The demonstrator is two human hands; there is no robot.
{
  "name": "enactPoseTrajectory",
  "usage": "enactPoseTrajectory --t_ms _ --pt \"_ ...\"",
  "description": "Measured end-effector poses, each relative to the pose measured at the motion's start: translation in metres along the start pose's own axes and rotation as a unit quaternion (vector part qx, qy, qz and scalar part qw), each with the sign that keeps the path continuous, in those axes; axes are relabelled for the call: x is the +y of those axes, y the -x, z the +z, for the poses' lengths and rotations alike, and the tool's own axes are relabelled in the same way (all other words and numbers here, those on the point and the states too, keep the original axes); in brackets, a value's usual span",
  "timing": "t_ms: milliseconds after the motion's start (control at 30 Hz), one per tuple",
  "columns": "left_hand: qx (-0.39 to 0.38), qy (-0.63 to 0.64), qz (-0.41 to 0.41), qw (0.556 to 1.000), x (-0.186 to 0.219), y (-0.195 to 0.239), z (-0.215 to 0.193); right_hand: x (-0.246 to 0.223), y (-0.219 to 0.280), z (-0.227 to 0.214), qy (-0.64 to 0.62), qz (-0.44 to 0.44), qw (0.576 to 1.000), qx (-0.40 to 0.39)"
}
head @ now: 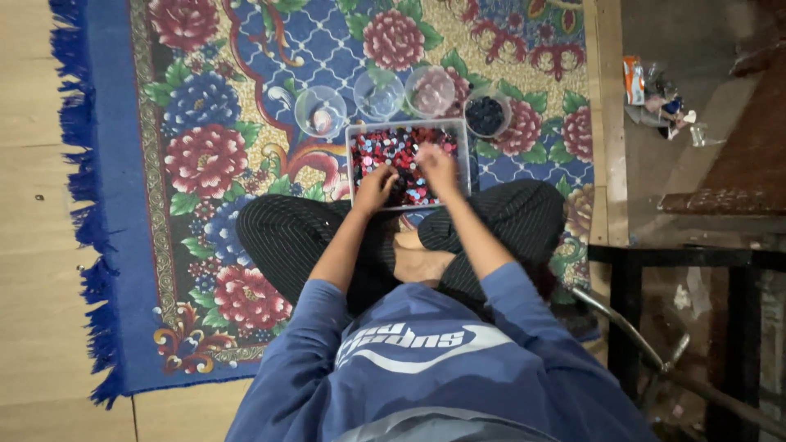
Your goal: The person sits cross-legged on a rug and sorts mixed bottle caps from a large plastic bin into smaller containers by color. They repeatedly pick up caps, separate them, and place them into designated bowls.
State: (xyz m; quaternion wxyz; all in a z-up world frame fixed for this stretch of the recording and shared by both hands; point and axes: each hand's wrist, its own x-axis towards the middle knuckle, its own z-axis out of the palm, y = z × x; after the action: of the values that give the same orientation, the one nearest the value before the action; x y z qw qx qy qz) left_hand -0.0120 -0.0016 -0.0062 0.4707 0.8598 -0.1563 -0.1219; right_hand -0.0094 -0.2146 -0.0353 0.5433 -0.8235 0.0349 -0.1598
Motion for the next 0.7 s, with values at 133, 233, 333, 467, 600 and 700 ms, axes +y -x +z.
enactPoseTrajectory --t_ms 133,233,333,467,600,700 --pt "0.001 0.000 0.000 1.000 -0.007 -0.001 0.004 -0.018 0.034 0.027 -0.018 0.118 0.985 -0.126" --pt "-0.007 0.014 -0.008 1.000 -0.005 0.001 0.001 -0.030 0.034 0.022 -0.036 0.134 0.982 -0.125" --pt "-0.016 0.009 -0.005 1.000 0.003 0.001 -0.001 -0.023 0.035 0.016 -0.055 0.145 0.981 -0.119" --pt "-0.008 0.017 -0.054 0.998 0.011 0.005 -0.006 0.013 0.046 0.025 -0.106 0.181 0.973 -0.096" --pt "0.026 0.005 -0.074 0.997 0.003 0.000 0.001 0.049 0.051 0.037 -0.147 0.199 0.968 -0.034" --pt "0.017 0.033 -0.067 0.997 0.013 0.003 -0.003 0.036 0.047 0.028 -0.162 0.204 0.965 -0.017"
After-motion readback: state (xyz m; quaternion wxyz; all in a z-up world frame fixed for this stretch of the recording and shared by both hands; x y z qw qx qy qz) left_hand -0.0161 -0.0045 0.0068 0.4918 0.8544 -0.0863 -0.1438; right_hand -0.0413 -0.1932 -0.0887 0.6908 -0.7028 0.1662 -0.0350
